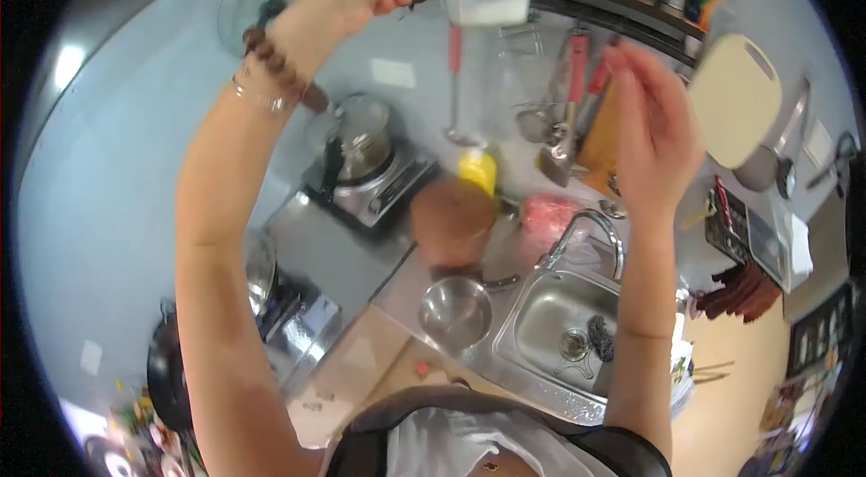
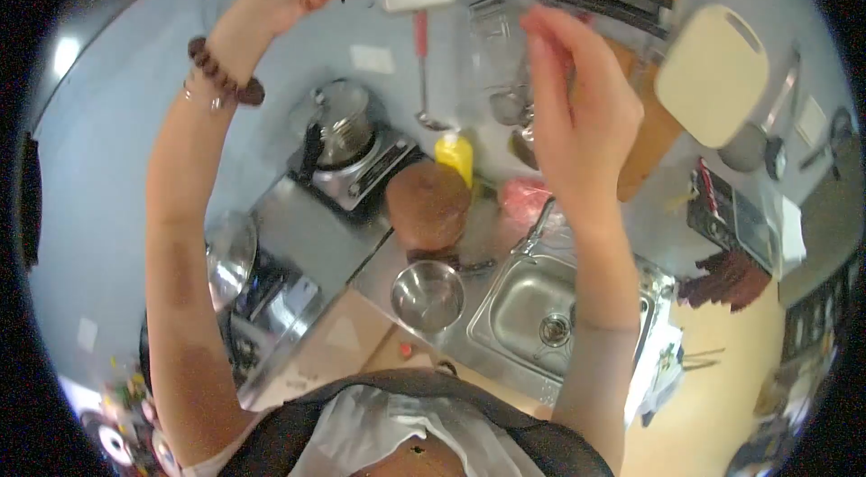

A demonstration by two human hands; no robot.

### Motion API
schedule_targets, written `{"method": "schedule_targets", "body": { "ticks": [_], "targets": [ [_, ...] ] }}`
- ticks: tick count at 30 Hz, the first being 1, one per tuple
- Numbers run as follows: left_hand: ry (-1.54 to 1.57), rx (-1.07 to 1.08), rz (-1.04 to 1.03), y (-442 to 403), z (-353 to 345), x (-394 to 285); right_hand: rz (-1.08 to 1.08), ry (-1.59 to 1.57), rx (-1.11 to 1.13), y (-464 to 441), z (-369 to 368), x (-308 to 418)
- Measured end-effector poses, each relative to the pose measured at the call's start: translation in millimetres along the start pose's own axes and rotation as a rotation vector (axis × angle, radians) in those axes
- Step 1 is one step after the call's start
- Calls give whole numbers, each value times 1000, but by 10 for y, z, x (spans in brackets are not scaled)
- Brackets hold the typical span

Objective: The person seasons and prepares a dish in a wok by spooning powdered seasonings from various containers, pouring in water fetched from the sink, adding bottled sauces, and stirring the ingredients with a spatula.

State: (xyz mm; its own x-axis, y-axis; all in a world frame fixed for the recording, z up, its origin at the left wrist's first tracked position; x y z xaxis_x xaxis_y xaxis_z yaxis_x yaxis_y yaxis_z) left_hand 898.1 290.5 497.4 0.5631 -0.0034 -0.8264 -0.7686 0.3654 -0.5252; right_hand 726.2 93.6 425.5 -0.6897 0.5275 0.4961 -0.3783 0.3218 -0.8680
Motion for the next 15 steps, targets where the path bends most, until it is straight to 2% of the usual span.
{"method": "schedule_targets", "body": {
  "ticks": [2,4,6,8,10,12,14,15],
  "targets": [
    [-11,4,31,771,212,69,-12,-37,-34,352,-166,57],
    [-78,-122,65,1486,388,151,-97,-160,84,622,-505,28],
    [-149,-215,205,2116,708,337,-363,-466,312,918,-966,7],
    [-129,-150,254,2676,859,439,-393,-613,477,1207,-1365,157],
    [-76,-167,324,3194,1037,480,-505,-641,825,1590,-1805,447],
    [-88,-303,388,3706,1273,492,-471,-595,906,1928,-2113,734],
    [-80,-354,329,4116,1465,379,-492,-621,936,2192,-2380,1011],
    [-82,-341,366,4392,1617,351,-448,-622,982,2314,-2508,1197]
  ]
}}
Point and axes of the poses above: each hand's wrist, its own y-axis away from the middle knuckle, its own z-axis out of the back of the hand, x = y × z, the point moved 7 cm from there along -y, towards the middle knuckle, and after that the axes turned 14 degrees about -z, right-handed, at the moved point
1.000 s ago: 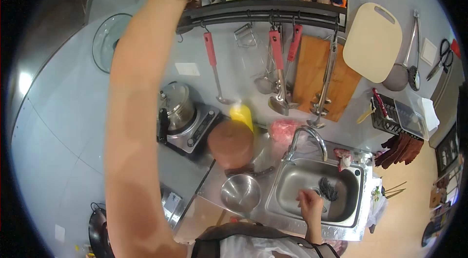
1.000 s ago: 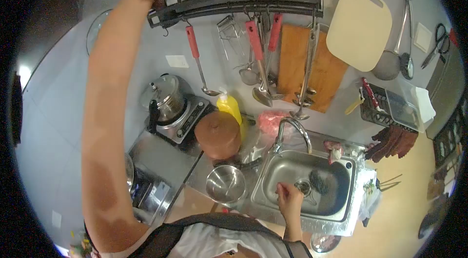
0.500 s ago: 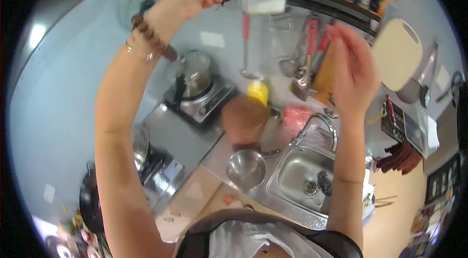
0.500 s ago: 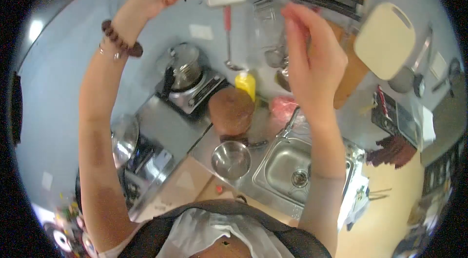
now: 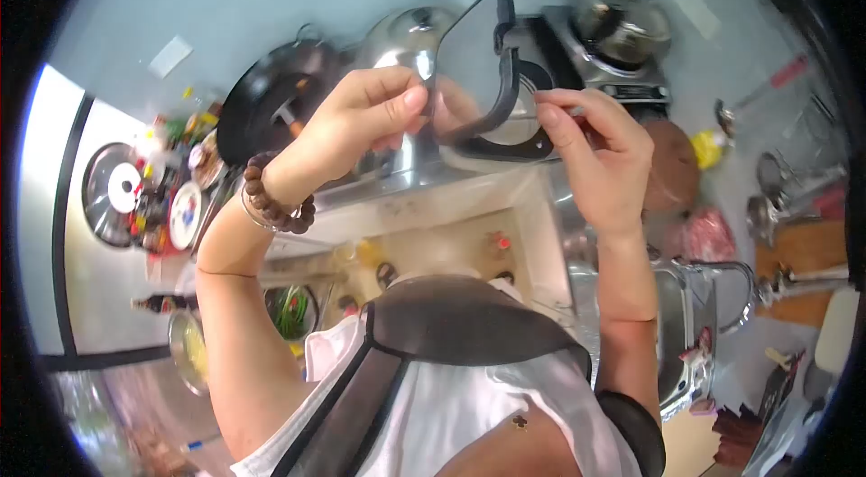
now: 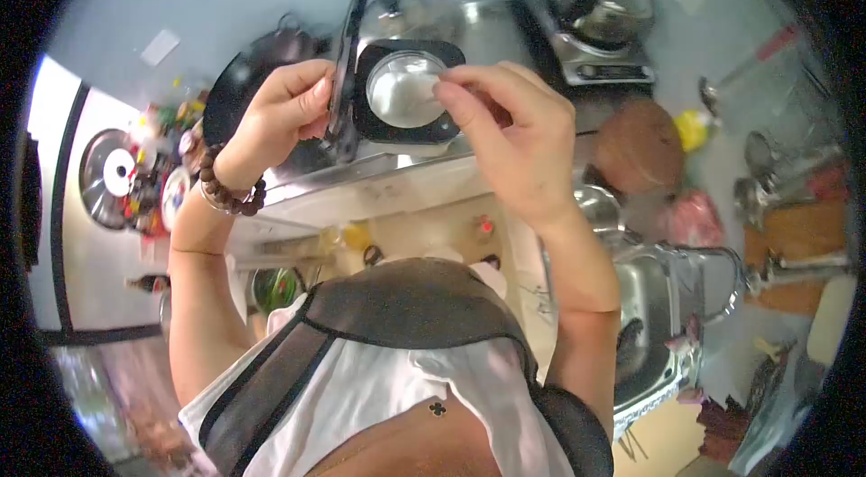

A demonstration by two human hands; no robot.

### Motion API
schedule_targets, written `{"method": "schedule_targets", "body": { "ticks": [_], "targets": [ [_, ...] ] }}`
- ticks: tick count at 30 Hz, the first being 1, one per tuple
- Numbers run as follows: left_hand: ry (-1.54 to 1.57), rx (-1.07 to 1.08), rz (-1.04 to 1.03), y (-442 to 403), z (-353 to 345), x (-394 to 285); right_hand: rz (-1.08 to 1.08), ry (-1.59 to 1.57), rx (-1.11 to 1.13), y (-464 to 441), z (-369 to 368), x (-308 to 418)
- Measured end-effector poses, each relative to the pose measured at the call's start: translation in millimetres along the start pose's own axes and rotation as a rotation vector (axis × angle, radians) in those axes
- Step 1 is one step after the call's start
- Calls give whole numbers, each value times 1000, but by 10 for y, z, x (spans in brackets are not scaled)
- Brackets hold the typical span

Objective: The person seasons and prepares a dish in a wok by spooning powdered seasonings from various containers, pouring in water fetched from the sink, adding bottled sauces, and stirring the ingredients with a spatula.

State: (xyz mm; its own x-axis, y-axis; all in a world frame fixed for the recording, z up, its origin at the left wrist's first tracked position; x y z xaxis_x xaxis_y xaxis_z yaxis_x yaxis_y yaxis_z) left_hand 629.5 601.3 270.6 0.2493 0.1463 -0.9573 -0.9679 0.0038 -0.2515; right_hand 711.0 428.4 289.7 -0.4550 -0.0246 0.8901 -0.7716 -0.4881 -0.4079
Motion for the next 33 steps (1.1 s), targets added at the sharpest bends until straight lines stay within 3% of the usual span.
{"method": "schedule_targets", "body": {
  "ticks": [3,4,5,7,9,13,16,17,19,23,29,31,32,33],
  "targets": [
    [-152,-91,20,592,670,169,126,6,107,-44,-783,118],
    [-144,-95,36,779,900,212,382,113,103,-29,-1064,270],
    [-130,-126,-4,924,1038,177,373,88,110,-90,-1308,239],
    [-189,-141,-13,1247,1475,192,785,195,153,82,-1950,361],
    [-442,-174,39,1569,1928,289,842,232,179,173,-2496,276],
    [-641,-260,112,2029,2603,396,599,203,322,147,-3392,186],
    [-626,-253,175,2254,2912,580,-12,-8,384,-47,-3867,-199],
    [-630,-270,176,2294,2995,627,-18,-4,384,-78,-3981,-237],
    [-667,-272,187,2346,3093,712,-404,-119,510,-129,-4252,-575],
    [-550,-388,286,2379,3323,916,-724,-369,558,-258,-4500,-824],
    [-479,-491,375,2522,3669,1224,-791,-523,525,-637,-4677,-1022],
    [-481,-536,409,2582,3756,1240,-733,-538,461,-818,-4677,-1030],
    [-443,-560,418,2674,3831,1307,-587,-323,362,-921,-4649,-985],
    [-403,-583,427,2702,3857,1321,-591,-323,363,-950,-4696,-1046]
  ]
}}
Point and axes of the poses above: each hand's wrist, its own y-axis away from the middle knuckle, its own z-axis out of the back of the hand, x = y × z, the point moved 7 cm from there along -y, towards the middle knuckle, and after that the axes turned 14 degrees about -z, right-handed, at the moved point
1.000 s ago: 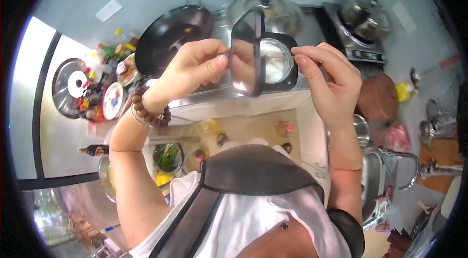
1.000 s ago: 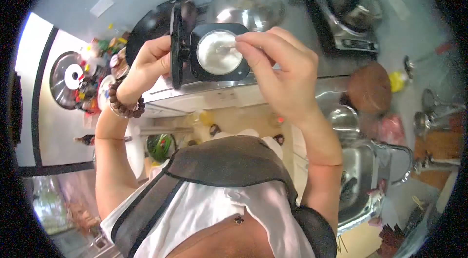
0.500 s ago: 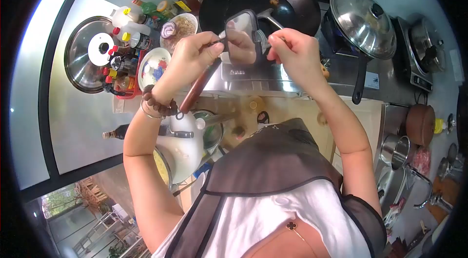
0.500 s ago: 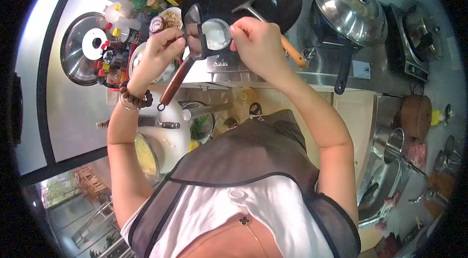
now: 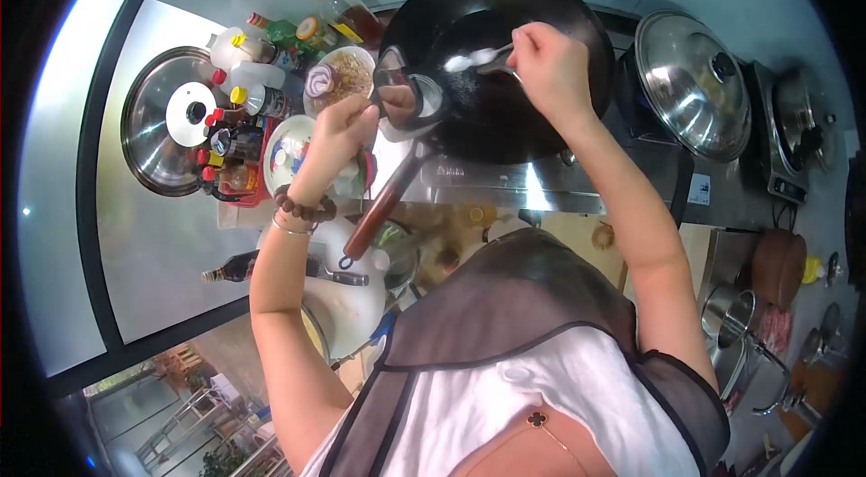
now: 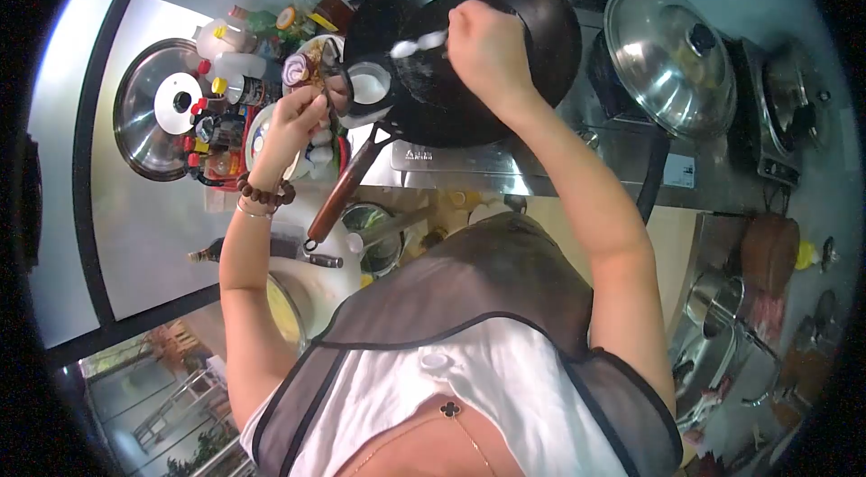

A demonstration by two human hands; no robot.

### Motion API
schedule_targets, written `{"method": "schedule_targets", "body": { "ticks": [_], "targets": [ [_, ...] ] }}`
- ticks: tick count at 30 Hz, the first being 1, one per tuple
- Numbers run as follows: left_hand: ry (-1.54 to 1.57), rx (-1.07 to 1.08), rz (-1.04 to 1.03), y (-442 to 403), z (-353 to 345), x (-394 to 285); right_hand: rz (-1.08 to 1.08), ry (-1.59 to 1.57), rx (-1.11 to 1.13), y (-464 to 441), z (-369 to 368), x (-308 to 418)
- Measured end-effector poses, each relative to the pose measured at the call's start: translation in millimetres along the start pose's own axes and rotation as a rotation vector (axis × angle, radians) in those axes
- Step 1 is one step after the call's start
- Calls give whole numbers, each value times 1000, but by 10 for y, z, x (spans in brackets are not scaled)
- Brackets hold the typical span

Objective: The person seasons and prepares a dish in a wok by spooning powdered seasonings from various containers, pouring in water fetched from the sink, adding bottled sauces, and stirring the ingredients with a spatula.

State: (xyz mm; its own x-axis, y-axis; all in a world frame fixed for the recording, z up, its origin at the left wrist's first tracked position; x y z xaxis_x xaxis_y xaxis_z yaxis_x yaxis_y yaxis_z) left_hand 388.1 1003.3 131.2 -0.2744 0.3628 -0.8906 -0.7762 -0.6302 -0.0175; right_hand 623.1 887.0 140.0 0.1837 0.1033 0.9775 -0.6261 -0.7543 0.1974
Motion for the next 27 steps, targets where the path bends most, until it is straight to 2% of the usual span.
{"method": "schedule_targets", "body": {
  "ticks": [2,3,6,7,8,11,13,14,16,17,22,24,25,26,27],
  "targets": [
    [-20,-21,55,18,42,17,803,657,-213,200,-170,298],
    [-15,-12,48,12,42,12,755,539,-96,257,-227,350],
    [-1,19,-1,-11,41,33,937,469,129,505,-471,484],
    [3,48,-54,-31,17,9,991,610,254,522,-611,414],
    [5,49,-53,-42,7,-4,996,728,314,485,-702,257],
    [37,45,-84,-108,-12,-82,991,709,313,461,-795,77],
    [-34,57,-94,-133,-13,-87,650,484,271,291,-708,2],
    [-33,59,-94,-141,-16,-64,648,484,270,285,-718,7],
    [-81,32,-142,-166,8,-44,13,290,282,26,-645,-266],
    [-80,36,-146,-173,10,-53,-162,143,320,1,-615,-318],
    [-105,-24,-76,-154,149,30,-258,-115,259,-106,-482,-263],
    [-123,-42,-92,-125,216,73,-128,10,118,-138,-336,-147],
    [-143,-61,-104,-112,255,83,219,401,-75,-100,-281,27],
    [-142,-52,-106,-100,272,90,215,400,-83,-98,-269,27],
    [-192,-61,-113,-87,305,84,412,481,-125,-8,-290,170]
  ]
}}
Point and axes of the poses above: each hand's wrist, its own y-axis away from the middle knuckle, its own z-axis out of the back of the hand, x = y × z, the point moved 7 cm from there along -y, towards the middle knuckle, and after that the axes turned 14 degrees about -z, right-handed, at the moved point
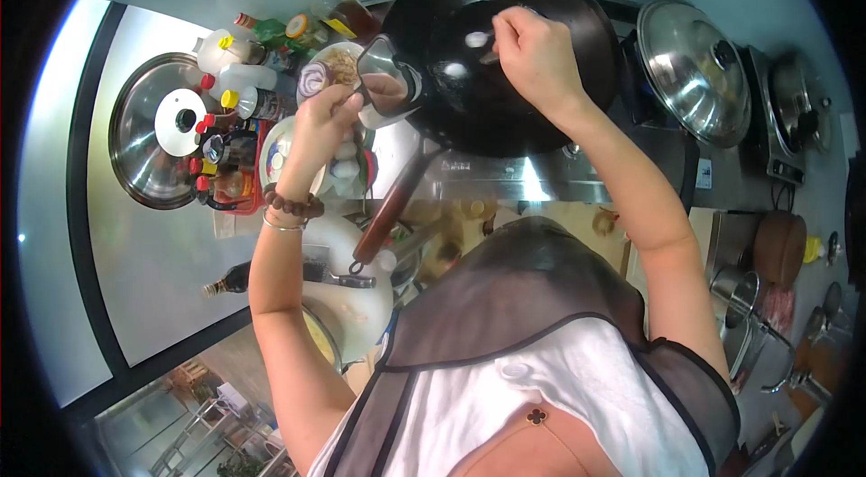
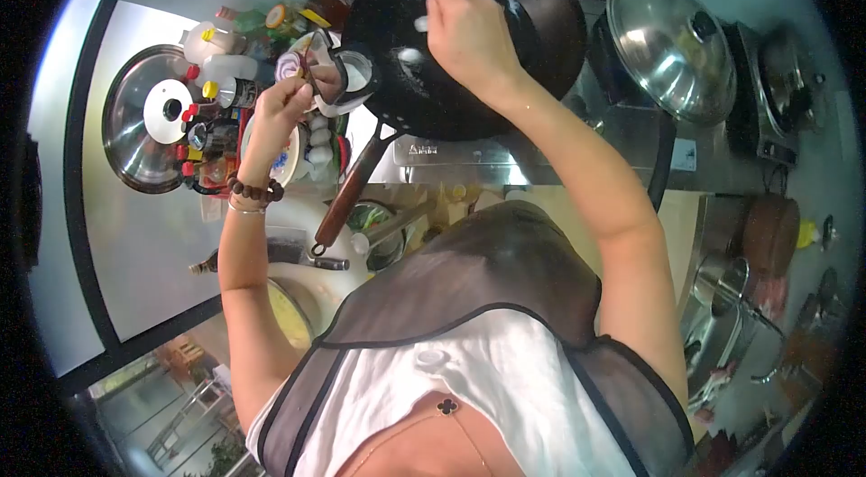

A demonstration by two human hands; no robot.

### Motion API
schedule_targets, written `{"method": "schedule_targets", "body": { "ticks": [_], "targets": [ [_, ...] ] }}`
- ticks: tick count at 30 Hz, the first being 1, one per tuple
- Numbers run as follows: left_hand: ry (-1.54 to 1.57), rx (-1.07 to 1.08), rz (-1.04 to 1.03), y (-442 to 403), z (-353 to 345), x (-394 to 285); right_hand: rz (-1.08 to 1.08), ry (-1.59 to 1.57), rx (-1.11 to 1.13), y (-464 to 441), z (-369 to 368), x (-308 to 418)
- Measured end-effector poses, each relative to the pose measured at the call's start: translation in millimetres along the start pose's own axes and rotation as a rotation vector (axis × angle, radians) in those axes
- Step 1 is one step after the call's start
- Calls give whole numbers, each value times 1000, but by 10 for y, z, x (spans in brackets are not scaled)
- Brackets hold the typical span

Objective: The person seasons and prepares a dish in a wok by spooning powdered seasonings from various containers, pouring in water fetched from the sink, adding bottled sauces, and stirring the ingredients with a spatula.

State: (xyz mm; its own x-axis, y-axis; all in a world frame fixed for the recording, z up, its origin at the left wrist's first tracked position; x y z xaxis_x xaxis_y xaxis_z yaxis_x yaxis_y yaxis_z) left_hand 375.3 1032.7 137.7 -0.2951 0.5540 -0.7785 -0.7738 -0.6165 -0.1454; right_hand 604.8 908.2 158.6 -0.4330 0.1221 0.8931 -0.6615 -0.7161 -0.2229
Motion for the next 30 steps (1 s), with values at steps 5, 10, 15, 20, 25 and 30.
{"method": "schedule_targets", "body": {
  "ticks": [5,10,15,20,25,30],
  "targets": [
    [148,53,-3,-31,-77,-236,43,-90,262,161,9,438],
    [428,-15,-43,-115,-286,-907,196,133,-105,587,903,751],
    [755,13,-318,-156,-830,-1523,56,-66,-500,1675,2130,560],
    [873,543,-216,412,-2118,-2521,-184,-217,-1016,3073,3045,18],
    [814,881,-75,946,-4043,-2968,-567,-184,-1197,4333,3532,-918],
    [711,825,-15,954,-6033,-2740,-892,-203,-1119,4997,3500,-1293]
  ]
}}
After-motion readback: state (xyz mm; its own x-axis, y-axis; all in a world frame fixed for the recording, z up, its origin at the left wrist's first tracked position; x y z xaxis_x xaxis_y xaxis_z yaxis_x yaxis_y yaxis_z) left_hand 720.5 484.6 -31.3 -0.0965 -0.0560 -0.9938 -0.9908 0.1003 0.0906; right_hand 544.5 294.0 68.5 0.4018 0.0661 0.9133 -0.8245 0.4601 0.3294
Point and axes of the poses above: each hand's wrist, its own y-axis away from the middle knuckle, its own z-axis out of the back of the hand, x = y × z, the point moved 7 cm from there along -y, towards the middle knuckle, and after that the axes turned 14 degrees about -z, right-handed, at the moved point
